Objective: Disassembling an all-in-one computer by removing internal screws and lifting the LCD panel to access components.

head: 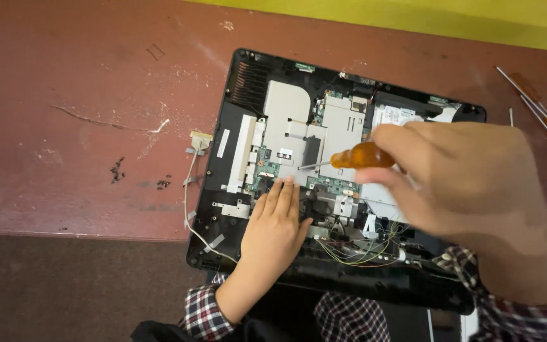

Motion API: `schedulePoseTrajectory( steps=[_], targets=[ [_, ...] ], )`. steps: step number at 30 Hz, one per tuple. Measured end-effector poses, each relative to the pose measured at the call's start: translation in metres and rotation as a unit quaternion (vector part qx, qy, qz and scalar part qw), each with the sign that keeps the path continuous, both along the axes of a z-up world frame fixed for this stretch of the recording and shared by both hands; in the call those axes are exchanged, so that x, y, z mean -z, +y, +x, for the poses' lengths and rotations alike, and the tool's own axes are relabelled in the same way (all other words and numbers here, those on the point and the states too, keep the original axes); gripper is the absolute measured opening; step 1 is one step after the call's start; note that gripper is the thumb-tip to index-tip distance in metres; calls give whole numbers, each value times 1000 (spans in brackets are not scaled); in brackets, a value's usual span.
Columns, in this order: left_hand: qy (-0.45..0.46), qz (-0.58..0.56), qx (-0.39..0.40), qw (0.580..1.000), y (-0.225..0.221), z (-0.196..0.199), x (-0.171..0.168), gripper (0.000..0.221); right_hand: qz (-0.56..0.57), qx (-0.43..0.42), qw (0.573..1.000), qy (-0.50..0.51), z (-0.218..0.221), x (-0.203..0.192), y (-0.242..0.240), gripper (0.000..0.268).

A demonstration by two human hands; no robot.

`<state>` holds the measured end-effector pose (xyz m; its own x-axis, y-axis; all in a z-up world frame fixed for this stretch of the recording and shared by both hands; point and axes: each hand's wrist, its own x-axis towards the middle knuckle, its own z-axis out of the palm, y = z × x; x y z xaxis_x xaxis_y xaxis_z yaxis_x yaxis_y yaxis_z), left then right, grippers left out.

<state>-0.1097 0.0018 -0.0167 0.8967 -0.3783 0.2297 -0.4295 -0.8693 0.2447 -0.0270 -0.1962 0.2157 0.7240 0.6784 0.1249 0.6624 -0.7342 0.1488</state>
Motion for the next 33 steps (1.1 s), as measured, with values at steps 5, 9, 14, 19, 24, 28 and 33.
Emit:
schedulePoseTrajectory(
  steps=[5, 9, 14, 19, 24, 28, 33],
  targets=[
    [14, 10, 2, 1000, -1, 0, 2, 68, -74, 18, 964, -253, -7, 19, 9, 69],
    [13, 2, 3, 1000, 0, 0, 3, 67, 35, 29, 994, -100, 6, -2, 34, 56],
    [0, 3, -4, 1000, -1, -1, 6, 67, 251, -187, 909, 276, 12, -3, 31, 26],
    [8, -6, -2, 1000, 0, 0, -2, 67, 277, -199, 863, 374, 19, -2, 29, 39],
    [29, -12, 3, 1000, 0, 1, -2, 68, 249, -208, 916, 237, 30, -4, 28, 43],
    [57, -45, 4, 997, 3, 2, -9, 67, 84, -10, 994, 64, 26, 16, 20, 45],
    [216, -200, 39, 955, 19, 21, -73, 72, -36, 41, 981, -185, -12, 22, 25, 71]
  ],
)
